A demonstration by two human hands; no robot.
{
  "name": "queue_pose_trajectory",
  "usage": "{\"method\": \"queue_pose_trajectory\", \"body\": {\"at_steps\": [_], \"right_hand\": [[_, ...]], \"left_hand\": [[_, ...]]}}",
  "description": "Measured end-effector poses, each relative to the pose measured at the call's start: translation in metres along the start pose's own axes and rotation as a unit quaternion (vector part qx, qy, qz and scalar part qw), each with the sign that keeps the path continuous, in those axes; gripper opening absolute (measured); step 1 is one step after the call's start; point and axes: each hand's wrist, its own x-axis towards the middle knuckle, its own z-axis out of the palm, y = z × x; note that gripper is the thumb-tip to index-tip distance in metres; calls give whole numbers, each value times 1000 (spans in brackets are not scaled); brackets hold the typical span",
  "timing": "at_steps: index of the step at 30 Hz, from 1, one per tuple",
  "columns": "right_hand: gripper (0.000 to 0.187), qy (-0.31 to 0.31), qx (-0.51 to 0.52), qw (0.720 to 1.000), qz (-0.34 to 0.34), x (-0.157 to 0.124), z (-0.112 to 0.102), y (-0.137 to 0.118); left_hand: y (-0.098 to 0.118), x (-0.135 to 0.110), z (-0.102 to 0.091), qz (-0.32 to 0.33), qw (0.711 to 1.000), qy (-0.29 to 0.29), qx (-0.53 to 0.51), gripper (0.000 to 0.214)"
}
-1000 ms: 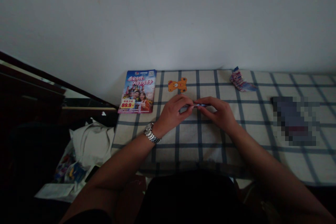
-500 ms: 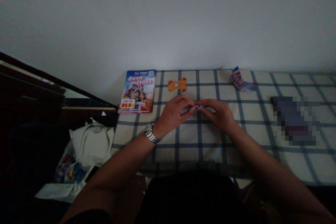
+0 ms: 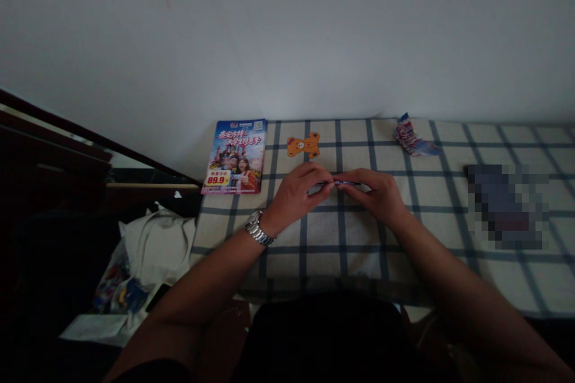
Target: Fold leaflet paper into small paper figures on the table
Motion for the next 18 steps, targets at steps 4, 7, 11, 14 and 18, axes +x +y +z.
{"method": "queue_pose_trajectory", "body": {"at_steps": [4, 7, 11, 14, 18], "right_hand": [[22, 7, 9, 1000, 7, 0, 1, 0], [20, 15, 5, 1000, 7, 1, 1, -1], [17, 16, 4, 1000, 6, 0, 0, -2], [16, 19, 13, 1000, 6, 0, 0, -2], [14, 25, 25, 999, 3, -1, 0, -2]], "left_hand": [[0, -1, 0, -10, 1000, -7, 2, 2], [-1, -1, 0, -19, 1000, -8, 7, 2], [0, -1, -1, -21, 1000, -8, 5, 2], [2, -1, -1, -25, 1000, -4, -7, 3], [3, 0, -2, -30, 999, 1, -31, 4]]}}
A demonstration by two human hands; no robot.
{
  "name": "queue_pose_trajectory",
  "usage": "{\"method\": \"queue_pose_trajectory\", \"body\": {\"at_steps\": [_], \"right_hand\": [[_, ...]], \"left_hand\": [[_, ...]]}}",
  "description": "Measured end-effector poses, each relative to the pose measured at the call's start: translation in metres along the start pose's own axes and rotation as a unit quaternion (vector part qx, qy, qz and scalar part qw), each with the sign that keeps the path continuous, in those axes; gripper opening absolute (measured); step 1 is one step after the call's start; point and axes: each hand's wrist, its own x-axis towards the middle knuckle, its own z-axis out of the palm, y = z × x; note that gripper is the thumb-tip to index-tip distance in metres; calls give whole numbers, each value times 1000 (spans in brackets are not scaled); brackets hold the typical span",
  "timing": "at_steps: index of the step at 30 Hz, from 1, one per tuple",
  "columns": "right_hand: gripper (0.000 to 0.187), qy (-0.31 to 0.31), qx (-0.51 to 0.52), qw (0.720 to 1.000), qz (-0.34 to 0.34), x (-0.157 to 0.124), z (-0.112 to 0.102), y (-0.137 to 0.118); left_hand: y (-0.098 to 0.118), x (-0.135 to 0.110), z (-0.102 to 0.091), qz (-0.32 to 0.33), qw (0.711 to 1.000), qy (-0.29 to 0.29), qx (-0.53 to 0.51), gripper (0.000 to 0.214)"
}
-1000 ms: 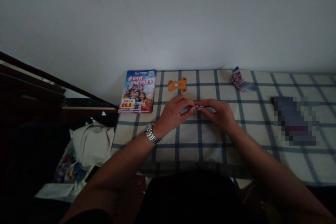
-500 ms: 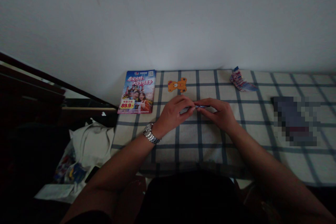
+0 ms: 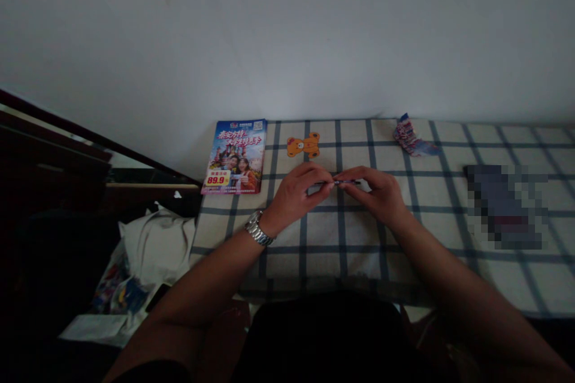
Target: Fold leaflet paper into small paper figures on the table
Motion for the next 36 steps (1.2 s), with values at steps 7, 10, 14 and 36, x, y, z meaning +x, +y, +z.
{"method": "queue_pose_trajectory", "body": {"at_steps": [7, 10, 14, 36], "right_hand": [[11, 1, 17, 1000, -7, 1, 2, -1], [7, -2, 22, 999, -27, 1, 2, -1], [4, -14, 26, 998, -50, 1, 1, -2], [9, -25, -27, 998, -45, 3, 3, -3]], "left_hand": [[0, -1, 0, 1, 1000, 3, -10, 4], [1, -1, 1, 4, 1000, 6, -5, 6], [4, 0, 1, 9, 1000, 10, 6, 6], [2, -2, 4, -5, 999, -17, 27, 4]]}}
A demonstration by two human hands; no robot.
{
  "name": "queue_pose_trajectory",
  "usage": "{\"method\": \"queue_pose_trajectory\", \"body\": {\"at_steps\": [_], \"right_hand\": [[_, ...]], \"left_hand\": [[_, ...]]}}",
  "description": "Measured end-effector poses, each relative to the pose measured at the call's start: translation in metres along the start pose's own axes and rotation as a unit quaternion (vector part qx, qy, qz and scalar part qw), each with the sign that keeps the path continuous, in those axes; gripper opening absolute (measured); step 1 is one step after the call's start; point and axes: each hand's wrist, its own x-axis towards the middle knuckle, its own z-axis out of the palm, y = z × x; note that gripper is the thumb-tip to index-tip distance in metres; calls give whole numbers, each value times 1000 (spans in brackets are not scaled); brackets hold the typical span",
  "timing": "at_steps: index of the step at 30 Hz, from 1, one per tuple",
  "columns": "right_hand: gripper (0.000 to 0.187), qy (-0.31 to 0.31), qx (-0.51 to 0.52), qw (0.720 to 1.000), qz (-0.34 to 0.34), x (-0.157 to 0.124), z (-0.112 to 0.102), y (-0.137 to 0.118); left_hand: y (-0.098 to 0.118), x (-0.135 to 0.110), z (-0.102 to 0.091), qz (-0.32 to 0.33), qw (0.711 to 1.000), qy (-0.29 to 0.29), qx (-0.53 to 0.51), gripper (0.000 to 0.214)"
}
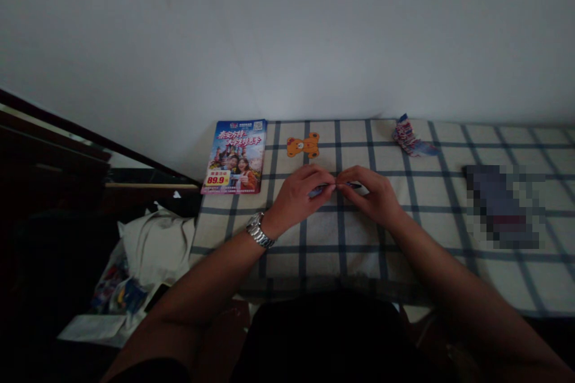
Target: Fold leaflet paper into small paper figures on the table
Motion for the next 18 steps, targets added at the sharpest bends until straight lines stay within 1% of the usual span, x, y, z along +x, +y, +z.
{"method": "queue_pose_trajectory", "body": {"at_steps": [5, 10, 14, 18], "right_hand": [[14, 15, -16, 999, 29, -2, 0, 6], [15, 12, -38, 999, 36, -5, 0, 9], [16, 24, -46, 998, 40, -6, 0, 9], [20, 20, -30, 996, 77, -7, -2, 10]], "left_hand": [[-3, 1, -2, -26, 999, 12, -20, 8], [-4, 1, -2, -21, 1000, -2, -17, 6], [-3, 1, -1, -34, 999, -8, -12, 6], [-4, 1, -2, -40, 999, 6, -22, 8]]}}
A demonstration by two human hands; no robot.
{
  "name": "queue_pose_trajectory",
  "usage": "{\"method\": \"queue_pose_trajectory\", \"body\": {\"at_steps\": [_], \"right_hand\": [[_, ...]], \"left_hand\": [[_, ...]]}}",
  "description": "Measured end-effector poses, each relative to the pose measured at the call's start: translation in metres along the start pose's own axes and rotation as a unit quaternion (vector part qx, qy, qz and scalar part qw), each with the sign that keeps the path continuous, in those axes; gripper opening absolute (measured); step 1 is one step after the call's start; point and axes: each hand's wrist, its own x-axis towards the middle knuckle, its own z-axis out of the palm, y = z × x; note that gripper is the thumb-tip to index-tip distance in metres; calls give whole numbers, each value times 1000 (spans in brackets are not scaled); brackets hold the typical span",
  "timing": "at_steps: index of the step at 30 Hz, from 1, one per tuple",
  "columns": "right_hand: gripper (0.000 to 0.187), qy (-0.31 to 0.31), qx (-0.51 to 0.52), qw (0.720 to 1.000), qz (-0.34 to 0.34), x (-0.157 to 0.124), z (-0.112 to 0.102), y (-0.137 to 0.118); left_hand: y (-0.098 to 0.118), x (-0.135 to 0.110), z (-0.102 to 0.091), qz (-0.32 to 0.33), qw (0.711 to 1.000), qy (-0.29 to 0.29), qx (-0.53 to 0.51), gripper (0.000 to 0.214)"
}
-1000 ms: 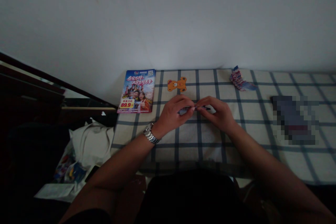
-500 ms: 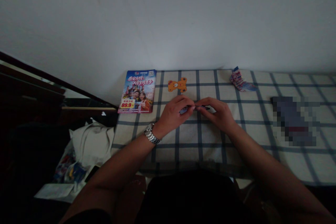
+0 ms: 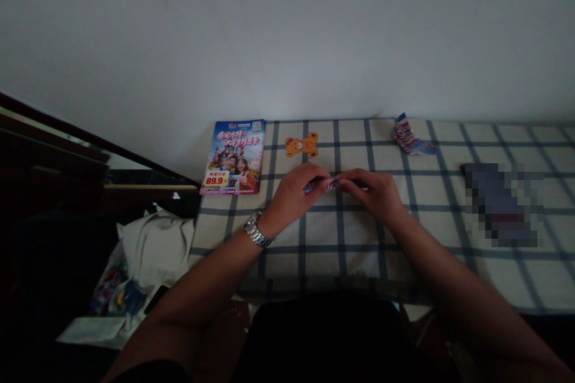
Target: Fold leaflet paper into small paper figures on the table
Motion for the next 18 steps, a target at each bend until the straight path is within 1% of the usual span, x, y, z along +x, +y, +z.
{"method": "queue_pose_trajectory", "body": {"at_steps": [3, 7, 11, 16, 18], "right_hand": [[26, -21, 30, 999, 38, 0, -3, 1], [29, -47, 52, 995, 76, 1, -6, 1], [29, -53, 63, 992, 91, 2, -7, -1], [32, -63, 126, 983, 117, 2, -6, -4], [32, -70, 139, 981, 117, 2, -5, -5]], "left_hand": [[-3, 0, -1, -15, 1000, 10, -7, 11], [-6, 1, -2, -36, 999, -1, -16, 15], [-5, 2, -2, -51, 998, -7, -33, 17], [-5, 1, -2, -56, 997, -11, -47, 15], [-5, 1, -2, -59, 996, -19, -60, 14]]}}
